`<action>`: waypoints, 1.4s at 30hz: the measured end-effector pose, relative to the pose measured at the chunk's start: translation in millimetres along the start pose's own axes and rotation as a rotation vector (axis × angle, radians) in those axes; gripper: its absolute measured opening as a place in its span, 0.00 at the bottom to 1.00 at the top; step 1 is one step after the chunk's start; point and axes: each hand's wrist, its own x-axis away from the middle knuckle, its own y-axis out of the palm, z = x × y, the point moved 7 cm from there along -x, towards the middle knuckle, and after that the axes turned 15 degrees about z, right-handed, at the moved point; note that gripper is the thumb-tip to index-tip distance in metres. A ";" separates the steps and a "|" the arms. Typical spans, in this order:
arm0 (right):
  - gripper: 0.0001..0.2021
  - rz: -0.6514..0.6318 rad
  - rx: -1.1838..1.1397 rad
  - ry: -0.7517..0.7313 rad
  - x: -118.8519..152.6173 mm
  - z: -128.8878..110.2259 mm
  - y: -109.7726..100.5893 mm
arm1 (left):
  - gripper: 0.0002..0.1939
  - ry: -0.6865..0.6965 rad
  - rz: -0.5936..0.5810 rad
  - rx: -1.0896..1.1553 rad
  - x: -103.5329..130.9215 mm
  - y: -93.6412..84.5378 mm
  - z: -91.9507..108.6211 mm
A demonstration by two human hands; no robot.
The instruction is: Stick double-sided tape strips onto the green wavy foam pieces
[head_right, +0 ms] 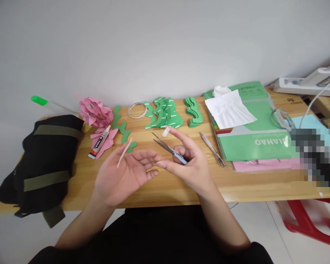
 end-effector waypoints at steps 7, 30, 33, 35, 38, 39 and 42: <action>0.09 0.110 -0.054 0.101 -4.3 4.4 -12.9 | 0.13 0.673 0.278 -0.505 7.6 -11.1 42.9; 0.12 0.143 0.241 -0.337 0.9 -13.1 -17.3 | 0.11 0.372 -0.008 -0.422 -1.7 6.4 24.5; 0.13 0.115 0.332 -0.423 1.9 -15.4 -17.5 | 0.11 0.298 -0.012 -0.328 -5.2 3.0 19.6; 0.14 0.075 0.378 -0.456 1.4 -17.5 -15.4 | 0.10 0.282 -0.017 -0.284 -7.1 0.9 18.2; 0.17 0.022 0.412 -0.416 -2.1 -18.2 -13.4 | 0.09 0.267 -0.043 -0.263 -8.2 0.1 16.9; 0.19 0.009 0.401 -0.377 -3.6 -17.5 -13.1 | 0.09 0.258 -0.058 -0.263 -7.9 0.8 16.4; 0.20 -0.007 0.271 -0.208 -6.1 -12.1 -12.2 | 0.13 0.233 -0.119 -0.256 -6.1 4.8 14.8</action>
